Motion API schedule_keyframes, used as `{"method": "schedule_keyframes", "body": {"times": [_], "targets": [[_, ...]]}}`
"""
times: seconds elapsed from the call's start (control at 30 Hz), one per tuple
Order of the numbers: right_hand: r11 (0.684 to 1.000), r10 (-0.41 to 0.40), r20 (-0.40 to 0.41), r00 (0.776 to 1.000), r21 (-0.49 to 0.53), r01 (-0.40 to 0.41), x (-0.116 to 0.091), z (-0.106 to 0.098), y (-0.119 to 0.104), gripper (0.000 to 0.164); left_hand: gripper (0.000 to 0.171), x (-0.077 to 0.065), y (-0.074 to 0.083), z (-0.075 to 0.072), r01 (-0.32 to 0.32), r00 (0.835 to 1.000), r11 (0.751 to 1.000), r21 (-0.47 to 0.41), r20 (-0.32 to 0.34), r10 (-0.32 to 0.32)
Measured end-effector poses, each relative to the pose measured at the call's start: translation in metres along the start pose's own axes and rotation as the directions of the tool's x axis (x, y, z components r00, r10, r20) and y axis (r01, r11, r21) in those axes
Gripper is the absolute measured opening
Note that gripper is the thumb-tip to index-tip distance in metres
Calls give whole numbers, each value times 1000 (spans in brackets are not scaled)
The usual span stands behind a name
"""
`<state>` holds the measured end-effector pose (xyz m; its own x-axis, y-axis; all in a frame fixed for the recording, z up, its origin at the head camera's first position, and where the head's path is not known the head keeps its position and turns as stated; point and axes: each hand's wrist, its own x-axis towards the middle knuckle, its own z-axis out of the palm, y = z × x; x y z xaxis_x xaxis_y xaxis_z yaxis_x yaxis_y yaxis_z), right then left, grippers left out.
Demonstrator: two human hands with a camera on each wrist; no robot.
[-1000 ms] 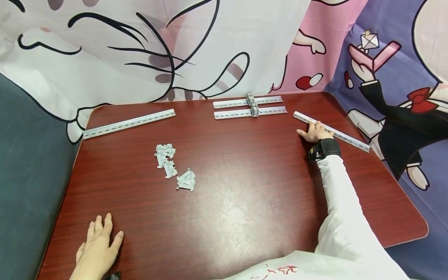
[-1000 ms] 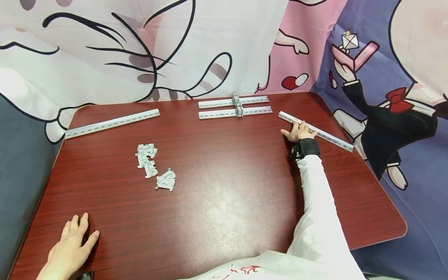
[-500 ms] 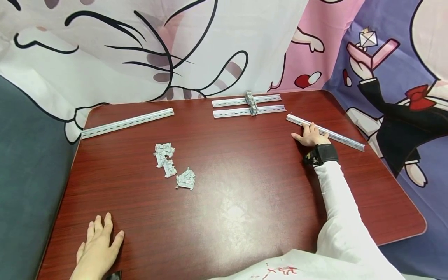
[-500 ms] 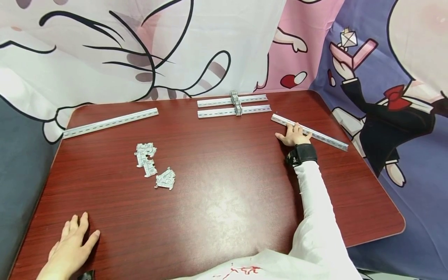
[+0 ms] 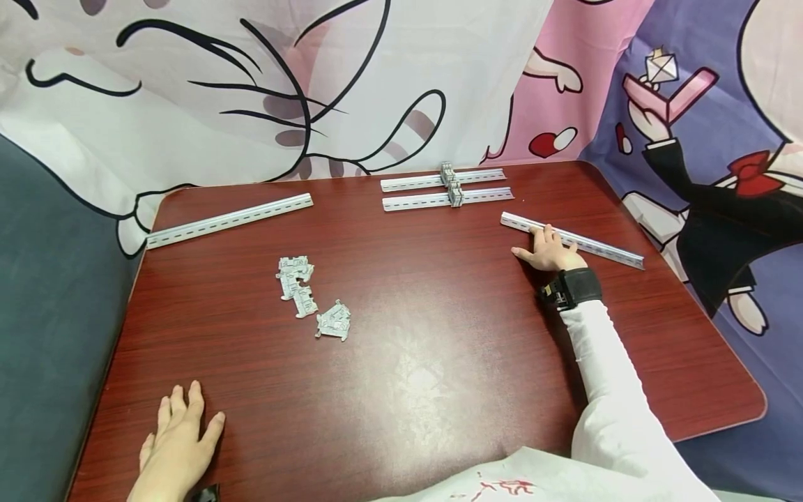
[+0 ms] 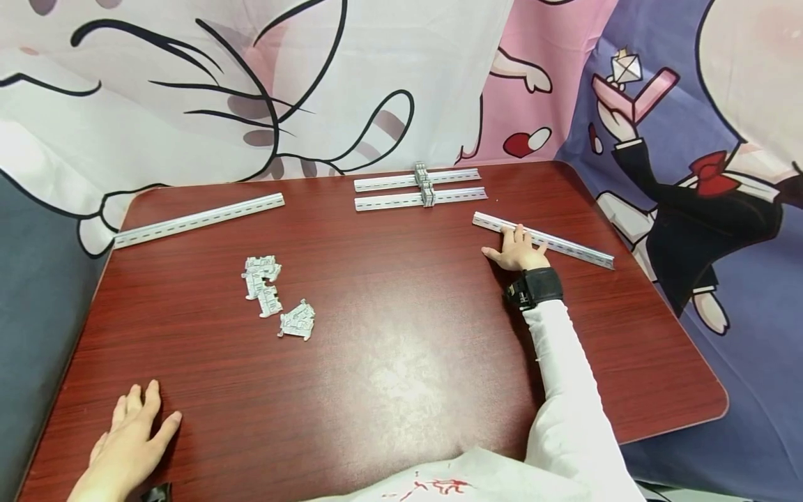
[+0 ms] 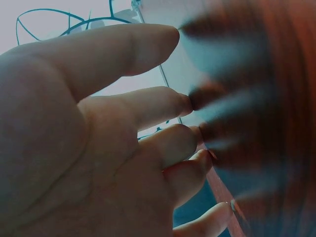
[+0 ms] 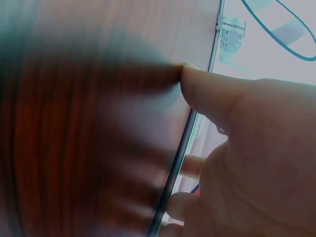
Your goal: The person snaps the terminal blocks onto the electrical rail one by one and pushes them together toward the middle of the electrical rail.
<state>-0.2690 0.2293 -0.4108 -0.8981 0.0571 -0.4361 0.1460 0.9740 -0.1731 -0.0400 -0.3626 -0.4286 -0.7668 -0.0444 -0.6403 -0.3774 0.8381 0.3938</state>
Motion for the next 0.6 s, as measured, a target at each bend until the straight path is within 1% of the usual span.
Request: {"method": "schedule_keyframes", "body": {"times": [0.13, 0.37, 0.6], "targets": [[1000, -12, -1, 1000, -2, 12, -2, 2, -8, 79, 86, -2, 2, -1, 0, 1000, 1000, -10, 6, 0], [998, -65, -12, 998, -9, 65, 0, 7, -27, 78, 86, -3, 3, -5, 2, 1000, 1000, -15, -2, -2], [991, -135, -31, 990, -17, 134, -1, 14, -40, 78, 87, -2, 2, 2, -6, 1000, 1000, -12, -28, 6]]}}
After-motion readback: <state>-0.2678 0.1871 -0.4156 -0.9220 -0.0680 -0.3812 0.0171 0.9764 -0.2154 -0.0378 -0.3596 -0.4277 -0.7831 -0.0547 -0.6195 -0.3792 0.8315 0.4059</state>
